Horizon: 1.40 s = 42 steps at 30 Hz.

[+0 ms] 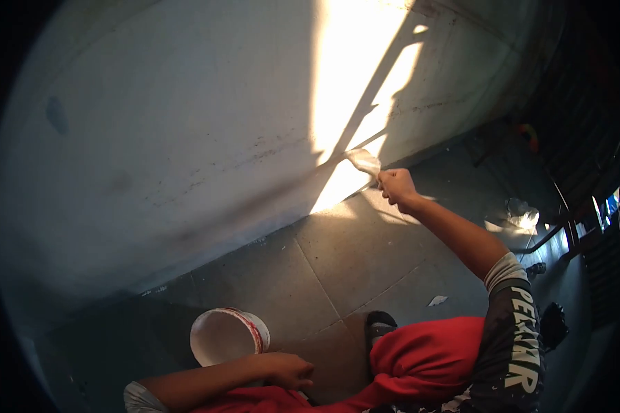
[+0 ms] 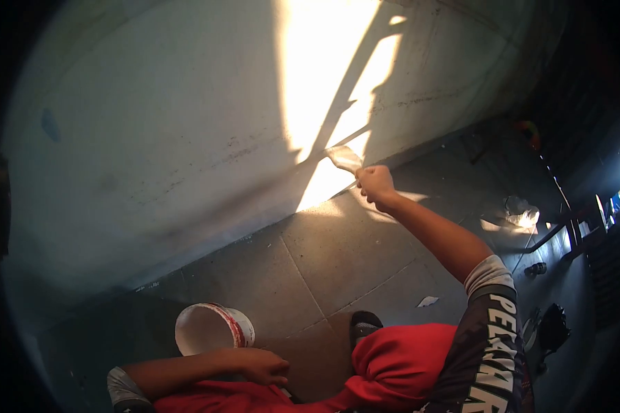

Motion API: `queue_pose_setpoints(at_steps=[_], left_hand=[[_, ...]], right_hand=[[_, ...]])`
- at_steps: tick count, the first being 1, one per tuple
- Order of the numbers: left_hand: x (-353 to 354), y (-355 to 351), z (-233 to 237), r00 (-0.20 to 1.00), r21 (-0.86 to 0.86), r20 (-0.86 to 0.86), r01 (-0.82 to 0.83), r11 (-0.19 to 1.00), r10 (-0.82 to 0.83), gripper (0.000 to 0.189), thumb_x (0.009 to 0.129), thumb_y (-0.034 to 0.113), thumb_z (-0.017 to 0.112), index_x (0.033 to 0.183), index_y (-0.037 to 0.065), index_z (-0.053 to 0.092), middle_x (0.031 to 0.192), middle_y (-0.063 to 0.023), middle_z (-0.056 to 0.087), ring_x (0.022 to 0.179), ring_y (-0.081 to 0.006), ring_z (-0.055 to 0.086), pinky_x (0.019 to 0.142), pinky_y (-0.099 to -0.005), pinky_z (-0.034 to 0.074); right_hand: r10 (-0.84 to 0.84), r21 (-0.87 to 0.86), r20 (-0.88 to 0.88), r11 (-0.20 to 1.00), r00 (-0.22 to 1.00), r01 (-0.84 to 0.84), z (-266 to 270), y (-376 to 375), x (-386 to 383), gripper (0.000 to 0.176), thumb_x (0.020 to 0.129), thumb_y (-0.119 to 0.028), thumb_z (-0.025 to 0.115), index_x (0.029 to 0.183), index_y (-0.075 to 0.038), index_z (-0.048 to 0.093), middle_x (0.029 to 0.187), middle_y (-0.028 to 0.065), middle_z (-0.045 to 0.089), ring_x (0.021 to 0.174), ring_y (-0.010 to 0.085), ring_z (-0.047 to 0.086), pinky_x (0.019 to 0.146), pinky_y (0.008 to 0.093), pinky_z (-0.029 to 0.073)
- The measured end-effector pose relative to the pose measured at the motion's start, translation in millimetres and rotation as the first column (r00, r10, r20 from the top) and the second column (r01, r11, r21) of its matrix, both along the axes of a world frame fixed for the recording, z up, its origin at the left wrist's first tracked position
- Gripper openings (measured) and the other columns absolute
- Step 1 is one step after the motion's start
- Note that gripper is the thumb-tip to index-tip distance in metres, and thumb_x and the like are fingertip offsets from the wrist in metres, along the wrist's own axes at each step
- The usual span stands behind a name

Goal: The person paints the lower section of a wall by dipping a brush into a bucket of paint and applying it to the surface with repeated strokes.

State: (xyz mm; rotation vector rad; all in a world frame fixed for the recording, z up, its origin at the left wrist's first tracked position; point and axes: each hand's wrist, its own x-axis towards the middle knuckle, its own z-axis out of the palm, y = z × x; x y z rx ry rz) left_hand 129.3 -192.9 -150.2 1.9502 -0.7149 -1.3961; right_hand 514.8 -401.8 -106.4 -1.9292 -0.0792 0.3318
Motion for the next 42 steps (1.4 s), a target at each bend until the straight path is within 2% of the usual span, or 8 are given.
queue_pose_setpoints(at_steps=[10, 18, 24, 29, 36, 37, 39, 42], left_hand=[[0, -6, -21, 0.998, 0.022, -0.001, 0.067, 0.998, -0.067, 0.043, 0.097, 0.041, 0.052, 0.111, 0.002, 0.06, 0.102, -0.0238, 0.067, 0.099, -0.0417, 0.064, 0.085, -0.0485, 0.05], [4, -5, -12, 0.998, 0.033, 0.005, 0.057, 0.998, -0.058, 0.043, 0.098, 0.04, 0.051, 0.112, 0.0, 0.058, 0.103, -0.0243, 0.066, 0.099, -0.041, 0.064, 0.086, -0.0476, 0.049], [3, -7, -12, 0.999, 0.028, 0.007, 0.041, 0.999, -0.042, 0.044, 0.099, 0.041, 0.051, 0.112, 0.0, 0.057, 0.101, -0.0245, 0.066, 0.094, -0.0393, 0.065, 0.082, -0.0465, 0.051], [5, -9, -11, 1.0, -0.003, -0.009, 0.019, 1.0, -0.019, 0.043, 0.096, 0.041, 0.055, 0.111, 0.002, 0.06, 0.097, -0.0216, 0.068, 0.091, -0.0383, 0.066, 0.081, -0.0467, 0.051], [6, -9, -21, 0.999, -0.049, -0.029, 0.037, 0.998, -0.038, 0.043, 0.097, 0.042, 0.054, 0.11, 0.001, 0.059, 0.098, -0.0218, 0.068, 0.093, -0.0385, 0.066, 0.082, -0.0471, 0.05], [5, -8, -20, 0.999, -0.053, -0.003, 0.033, 0.998, -0.033, 0.043, 0.097, 0.041, 0.054, 0.109, 0.001, 0.059, 0.098, -0.0218, 0.068, 0.092, -0.0386, 0.066, 0.082, -0.047, 0.05], [0, -6, -15, 0.999, -0.061, 0.001, 0.035, 0.998, -0.035, 0.042, 0.097, 0.041, 0.054, 0.108, 0.001, 0.059, 0.097, -0.0219, 0.068, 0.092, -0.0387, 0.066, 0.081, -0.047, 0.05], [2, -3, -8, 0.999, -0.026, 0.031, 0.021, 0.999, -0.02, 0.042, 0.096, 0.041, 0.054, 0.107, 0.001, 0.059, 0.096, -0.0222, 0.068, 0.091, -0.0386, 0.066, 0.08, -0.0467, 0.05]], right_hand=[[0.056, 0.201, 0.482, 0.964, 0.874, -0.173, 268, 27, -18, 0.022, 0.093, -0.019, 0.063, 0.076, -0.005, 0.061, 0.061, -0.0029, 0.05, 0.043, 0.0011, 0.033, 0.036, 0.0203, 0.022], [0.052, 0.165, 0.418, 0.977, 0.907, -0.132, 108, 52, -19, 0.035, 0.096, -0.024, 0.054, 0.065, -0.006, 0.052, 0.055, -0.0034, 0.045, 0.044, 0.0055, 0.039, 0.038, 0.0246, 0.03], [0.16, -0.006, -0.081, 0.987, 0.984, -0.161, 42, 29, -12, 0.027, 0.095, -0.014, 0.057, 0.069, -0.005, 0.055, 0.061, 0.0009, 0.049, 0.044, 0.0065, 0.04, 0.036, 0.0247, 0.028], [0.197, 0.096, 0.256, 0.969, 0.946, -0.228, 196, 28, -9, 0.026, 0.096, -0.016, 0.057, 0.071, -0.006, 0.057, 0.06, -0.0021, 0.05, 0.042, 0.0047, 0.039, 0.035, 0.0227, 0.027], [-0.029, 0.266, 0.65, 0.945, 0.759, -0.192, 321, 39, 1, 0.026, 0.097, -0.017, 0.057, 0.119, -0.004, 0.052, 0.069, -0.0006, 0.049, 0.049, 0.0028, 0.037, 0.039, 0.0215, 0.026], [0.013, 0.305, 0.623, 0.917, 0.782, -0.259, 320, 32, 31, 0.024, 0.097, -0.017, 0.057, 0.118, -0.005, 0.053, 0.069, -0.0009, 0.049, 0.048, 0.0027, 0.036, 0.039, 0.0214, 0.026], [0.481, 0.847, 0.272, 0.292, 0.833, -0.445, 274, -9, 275, 0.021, 0.097, -0.016, 0.057, 0.116, -0.007, 0.055, 0.068, -0.0015, 0.048, 0.047, 0.0025, 0.036, 0.038, 0.0212, 0.026], [-0.031, 0.212, 0.643, 0.967, 0.765, -0.139, 245, 59, -13, 0.016, 0.098, -0.015, 0.055, 0.112, -0.008, 0.057, 0.066, -0.0013, 0.048, 0.044, 0.0025, 0.035, 0.036, 0.022, 0.025]])
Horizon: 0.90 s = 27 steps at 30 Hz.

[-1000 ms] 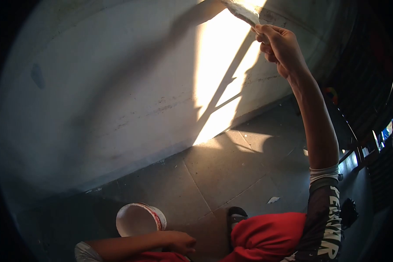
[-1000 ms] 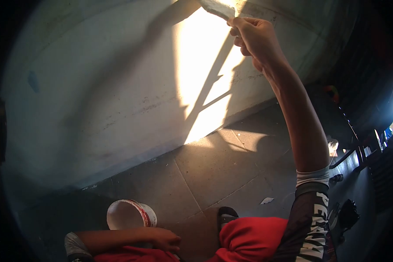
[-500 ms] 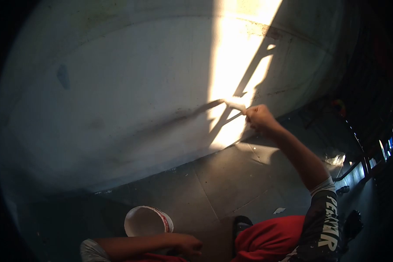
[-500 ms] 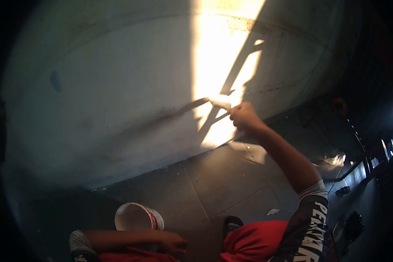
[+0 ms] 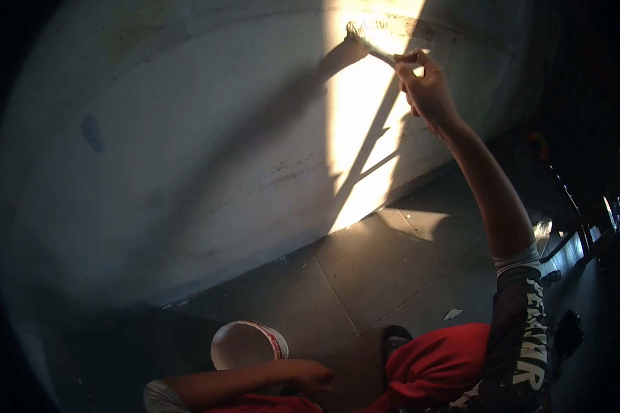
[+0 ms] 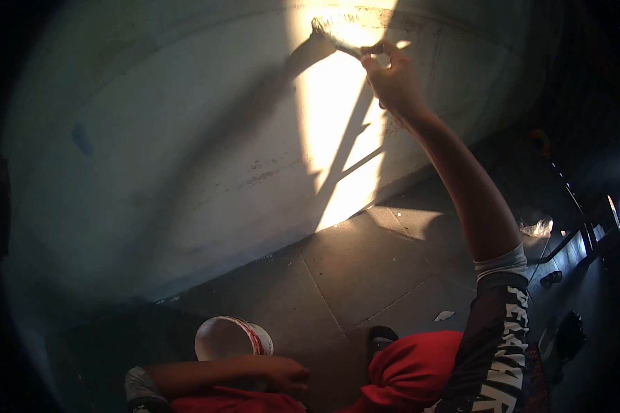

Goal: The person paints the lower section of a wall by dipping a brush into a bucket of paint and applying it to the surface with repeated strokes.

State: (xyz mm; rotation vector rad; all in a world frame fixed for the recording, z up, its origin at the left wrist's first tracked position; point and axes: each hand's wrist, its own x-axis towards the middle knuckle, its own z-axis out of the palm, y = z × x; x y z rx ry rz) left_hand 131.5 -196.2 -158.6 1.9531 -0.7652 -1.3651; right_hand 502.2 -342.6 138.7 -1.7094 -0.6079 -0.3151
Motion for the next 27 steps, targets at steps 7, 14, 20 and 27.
queue_pose_setpoints(at_steps=[7, 14, 20, 27], left_hand=[[11, -21, -11, 0.994, -0.041, 0.037, 0.107, 0.993, -0.105, 0.039, 0.097, 0.037, 0.054, 0.104, -0.001, 0.06, 0.095, -0.0239, 0.066, 0.087, -0.0376, 0.064, 0.077, -0.0459, 0.05], [18, -40, -15, 0.966, -0.102, 0.181, 0.206, 0.973, -0.185, 0.036, 0.095, 0.033, 0.057, 0.101, -0.002, 0.06, 0.094, -0.0251, 0.065, 0.084, -0.036, 0.062, 0.077, -0.0446, 0.049], [25, -39, -18, 0.956, -0.175, 0.229, 0.223, 0.959, -0.181, 0.038, 0.091, 0.032, 0.058, 0.101, -0.004, 0.064, 0.098, -0.0261, 0.068, 0.092, -0.04, 0.066, 0.08, -0.0471, 0.05], [22, -32, -22, 0.968, -0.229, 0.194, 0.204, 0.952, -0.161, 0.037, 0.092, 0.032, 0.058, 0.099, -0.004, 0.064, 0.093, -0.0248, 0.067, 0.087, -0.0385, 0.065, 0.078, -0.0466, 0.049]], right_hand=[[-0.06, -0.379, -0.599, 0.9, 0.798, -0.217, -109, -45, 1, 0.023, 0.093, -0.015, 0.062, 0.113, -0.006, 0.057, 0.064, 0.0, 0.049, 0.046, 0.0071, 0.043, 0.038, 0.0251, 0.032], [0.037, -0.43, -0.279, 0.889, 0.96, -0.159, 77, -22, 2, 0.024, 0.089, -0.013, 0.065, 0.111, -0.004, 0.063, 0.066, -0.0014, 0.05, 0.049, 0.0039, 0.039, 0.04, 0.022, 0.03], [0.068, -0.353, 0.145, 0.936, 0.987, -0.013, 182, -20, -31, 0.028, 0.093, -0.017, 0.062, 0.118, -0.003, 0.062, 0.067, -0.0023, 0.05, 0.047, 0.0015, 0.039, 0.037, 0.0201, 0.026], [0.149, -0.381, -0.013, 0.914, 0.989, -0.142, 167, -13, 4, 0.026, 0.098, -0.026, 0.053, 0.11, -0.004, 0.062, 0.07, 0.0007, 0.054, 0.055, 0.0068, 0.046, 0.047, 0.025, 0.035]])
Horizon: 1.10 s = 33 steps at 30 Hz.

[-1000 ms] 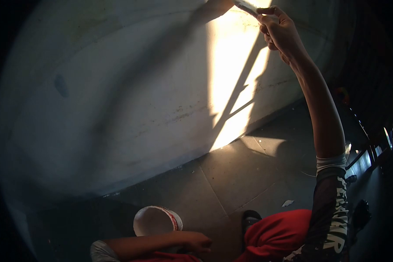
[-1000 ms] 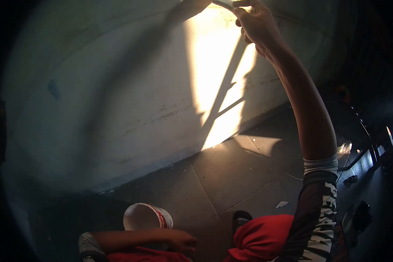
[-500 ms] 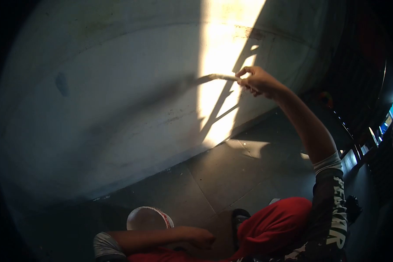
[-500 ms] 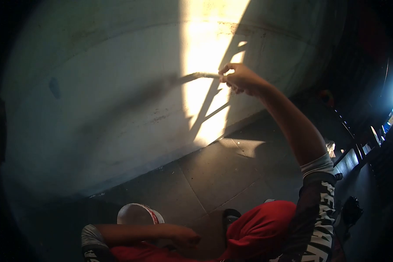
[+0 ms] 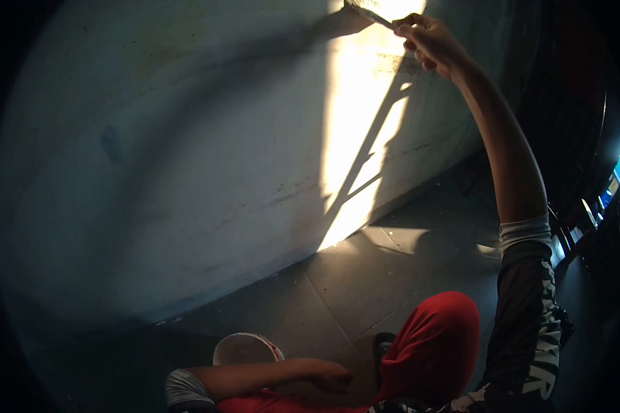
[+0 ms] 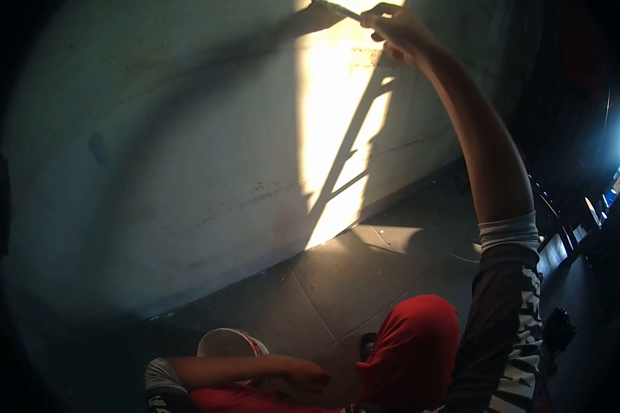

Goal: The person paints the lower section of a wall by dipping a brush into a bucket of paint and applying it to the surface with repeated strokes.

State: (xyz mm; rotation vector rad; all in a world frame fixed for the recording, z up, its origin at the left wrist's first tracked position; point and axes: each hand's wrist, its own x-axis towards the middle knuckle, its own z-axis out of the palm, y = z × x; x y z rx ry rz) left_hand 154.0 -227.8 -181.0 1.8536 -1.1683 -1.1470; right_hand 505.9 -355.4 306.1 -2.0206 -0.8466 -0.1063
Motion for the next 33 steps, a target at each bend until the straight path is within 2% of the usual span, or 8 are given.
queue_pose_setpoints(at_steps=[1, 5, 6, 10, 17, 22, 27, 33], left_hand=[[-2, 1, 0, 0.999, -0.032, 0.002, -0.04, 0.999, 0.04, 0.037, 0.092, 0.032, 0.059, 0.099, -0.004, 0.064, 0.093, -0.0249, 0.067, 0.086, -0.0386, 0.065, 0.078, -0.046, 0.05], [-1, -6, 0, 0.998, -0.054, 0.049, 0.033, 0.998, -0.03, 0.038, 0.091, 0.032, 0.058, 0.098, -0.005, 0.065, 0.097, -0.0252, 0.068, 0.087, -0.0386, 0.065, 0.08, -0.0447, 0.05], [-2, -5, 4, 0.998, -0.056, 0.049, 0.034, 0.998, -0.032, 0.038, 0.091, 0.032, 0.058, 0.098, -0.005, 0.065, 0.097, -0.0252, 0.068, 0.087, -0.0386, 0.065, 0.08, -0.0447, 0.05], [-4, -8, 16, 0.997, -0.072, 0.026, 0.076, 0.994, -0.074, 0.038, 0.092, 0.03, 0.056, 0.101, -0.005, 0.066, 0.1, -0.0256, 0.068, 0.089, -0.0378, 0.066, 0.081, -0.0444, 0.05], [-1, -1, 21, 0.997, -0.045, 0.064, 0.055, 0.997, -0.052, 0.037, 0.091, 0.029, 0.058, 0.103, -0.005, 0.066, 0.098, -0.0241, 0.069, 0.09, -0.0345, 0.067, 0.08, -0.0446, 0.05], [3, -2, 33, 0.994, 0.037, 0.034, 0.102, 0.994, -0.104, 0.038, 0.091, 0.031, 0.059, 0.105, -0.003, 0.065, 0.101, -0.0243, 0.068, 0.093, -0.0361, 0.066, 0.083, -0.0446, 0.05], [2, -1, 27, 0.997, 0.06, 0.038, 0.063, 0.996, -0.065, 0.032, 0.093, 0.032, 0.058, 0.103, 0.002, 0.061, 0.098, -0.021, 0.066, 0.089, -0.034, 0.063, 0.079, -0.0429, 0.048], [-3, -5, 13, 0.991, 0.066, 0.078, 0.102, 0.993, -0.107, 0.034, 0.091, 0.03, 0.059, 0.101, -0.002, 0.063, 0.098, -0.0222, 0.067, 0.088, -0.0353, 0.064, 0.079, -0.0439, 0.049]], right_hand=[[-0.169, 0.206, 0.208, 0.97, 0.963, 0.125, -46, 12, -2, 0.025, 0.093, -0.018, 0.062, 0.114, -0.004, 0.063, 0.067, -0.0007, 0.051, 0.046, 0.0022, 0.038, 0.037, 0.0218, 0.025], [-0.219, 0.023, 0.4, 0.973, 0.89, 0.229, -147, -1, 23, 0.025, 0.092, -0.018, 0.062, 0.113, -0.005, 0.06, 0.066, 0.0008, 0.051, 0.044, 0.0044, 0.037, 0.037, 0.0251, 0.026], [-0.227, -0.114, 0.129, 0.964, 0.965, 0.242, -149, -8, -2, 0.025, 0.091, -0.018, 0.062, 0.113, -0.005, 0.06, 0.066, 0.0006, 0.05, 0.045, 0.0052, 0.038, 0.038, 0.0252, 0.027], [-0.31, -0.359, -0.246, 0.909, 0.918, 0.21, -137, -30, -17, 0.025, 0.09, -0.016, 0.061, 0.111, -0.003, 0.061, 0.066, 0.0023, 0.05, 0.048, 0.0083, 0.04, 0.039, 0.0284, 0.03], [-0.222, -0.054, 0.048, 0.973, 0.974, 0.225, 34, -1, -14, 0.024, 0.094, -0.017, 0.062, 0.116, -0.007, 0.061, 0.069, -0.0027, 0.049, 0.047, 0.0005, 0.033, 0.038, 0.0186, 0.024], [-0.193, 0.144, 0.092, 0.973, 0.977, 0.178, 35, -12, -10, 0.024, 0.094, -0.02, 0.063, 0.115, -0.008, 0.061, 0.067, -0.0048, 0.048, 0.046, -0.0002, 0.035, 0.037, 0.0188, 0.025], [-0.224, 0.231, 0.204, 0.957, 0.953, 0.176, -157, 9, 11, 0.023, 0.095, -0.021, 0.063, 0.111, -0.004, 0.061, 0.058, -0.0028, 0.048, 0.039, 0.0036, 0.035, 0.033, 0.0249, 0.024], [-0.219, -0.161, -0.085, 0.966, 0.972, 0.203, -323, -26, -3, 0.025, 0.092, -0.019, 0.064, 0.108, 0.0, 0.062, 0.062, 0.0011, 0.051, 0.045, 0.0086, 0.043, 0.041, 0.028, 0.034]])
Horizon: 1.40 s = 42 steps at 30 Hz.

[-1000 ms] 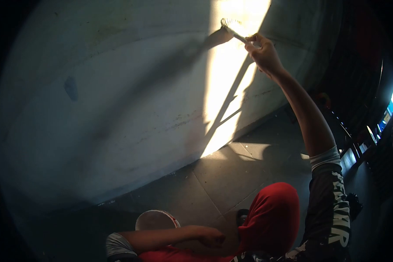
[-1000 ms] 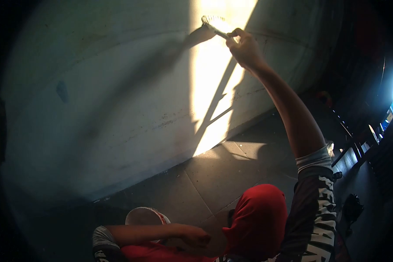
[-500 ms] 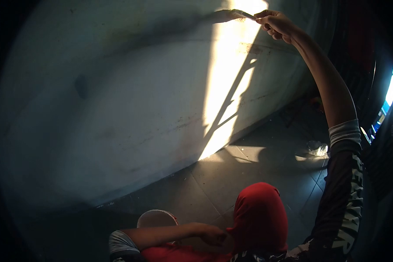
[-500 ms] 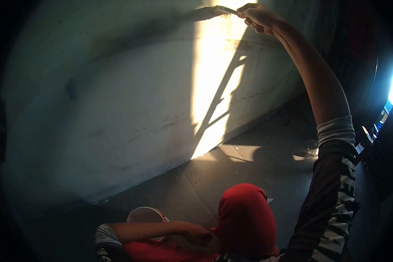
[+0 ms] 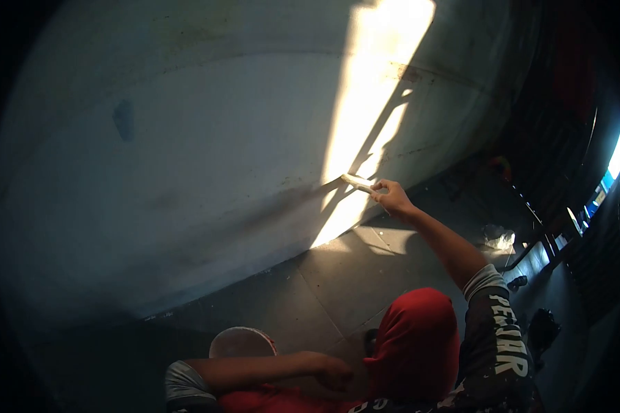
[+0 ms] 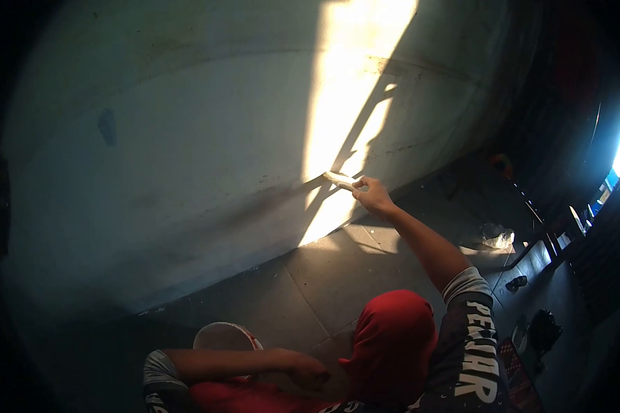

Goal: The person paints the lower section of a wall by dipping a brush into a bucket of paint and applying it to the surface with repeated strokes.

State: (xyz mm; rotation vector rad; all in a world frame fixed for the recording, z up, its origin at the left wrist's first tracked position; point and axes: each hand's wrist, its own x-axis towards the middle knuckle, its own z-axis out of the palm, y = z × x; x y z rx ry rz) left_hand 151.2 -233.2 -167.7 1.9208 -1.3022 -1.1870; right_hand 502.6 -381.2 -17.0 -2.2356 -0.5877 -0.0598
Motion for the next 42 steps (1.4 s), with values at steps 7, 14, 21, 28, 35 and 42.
queue_pose_setpoints(at_steps=[7, 14, 21, 28, 35, 42], left_hand=[[6, 0, -4, 0.998, 0.004, -0.039, 0.044, 0.999, -0.044, 0.039, 0.089, 0.031, 0.06, 0.105, -0.005, 0.064, 0.102, -0.0246, 0.068, 0.092, -0.0367, 0.066, 0.082, -0.0461, 0.05], [4, 12, 3, 0.998, 0.023, -0.064, 0.019, 1.0, -0.018, 0.038, 0.094, 0.033, 0.057, 0.102, -0.004, 0.062, 0.096, -0.0275, 0.065, 0.086, -0.037, 0.064, 0.078, -0.0465, 0.049], [-6, 23, 23, 0.99, 0.071, -0.109, -0.086, 0.994, 0.094, 0.041, 0.098, 0.037, 0.052, 0.104, -0.002, 0.06, 0.09, -0.023, 0.066, 0.084, -0.0361, 0.065, 0.077, -0.0453, 0.05], [-18, 30, 10, 0.926, 0.263, -0.313, -0.128, 0.956, 0.21, 0.043, 0.096, 0.04, 0.053, 0.107, 0.0, 0.062, 0.093, -0.0211, 0.068, 0.091, -0.0349, 0.067, 0.08, -0.0475, 0.051], [-8, 31, 19, 0.928, 0.281, -0.307, -0.125, 0.952, 0.212, 0.04, 0.099, 0.039, 0.052, 0.11, 0.0, 0.058, 0.101, -0.0203, 0.066, 0.096, -0.0361, 0.064, 0.084, -0.0451, 0.05], [-12, 34, 18, 0.925, 0.25, -0.296, -0.167, 0.954, 0.239, 0.039, 0.099, 0.037, 0.053, 0.11, 0.0, 0.058, 0.105, -0.0209, 0.065, 0.101, -0.0369, 0.063, 0.087, -0.0454, 0.048]], right_hand=[[0.021, 0.265, -0.044, 0.964, 0.999, -0.008, 235, 16, 1, 0.024, 0.092, -0.02, 0.064, 0.112, -0.008, 0.065, 0.067, -0.0011, 0.052, 0.045, 0.0038, 0.039, 0.036, 0.0215, 0.027], [-0.199, 0.382, 0.233, 0.919, 0.952, 0.099, 307, -12, 35, 0.026, 0.101, -0.026, 0.051, 0.104, -0.003, 0.062, 0.065, -0.0019, 0.049, 0.048, 0.0075, 0.041, 0.042, 0.0254, 0.034], [-0.214, 0.26, 0.404, 0.959, 0.889, 0.113, -50, 3, 38, 0.023, 0.096, -0.02, 0.058, 0.101, 0.003, 0.059, 0.086, 0.0248, 0.06, 0.072, 0.0283, 0.06, 0.064, 0.0378, 0.047], [-0.254, -0.134, -0.096, 0.961, 0.962, 0.241, -43, -39, 61, 0.032, 0.087, -0.022, 0.068, 0.112, -0.002, 0.065, 0.117, 0.0205, 0.058, 0.101, 0.0246, 0.06, 0.078, 0.038, 0.052], [-0.13, 0.427, 0.219, 0.904, 0.967, 0.025, 161, -42, 42, 0.014, 0.096, -0.017, 0.06, 0.104, -0.006, 0.064, 0.059, -0.0034, 0.048, 0.042, 0.0045, 0.036, 0.037, 0.0237, 0.025], [-0.24, 0.318, 0.484, 0.944, 0.842, 0.086, -14, -27, 68, 0.019, 0.093, -0.018, 0.064, 0.105, -0.002, 0.064, 0.054, 0.0002, 0.046, 0.047, 0.0049, 0.038, 0.044, 0.0282, 0.032]])
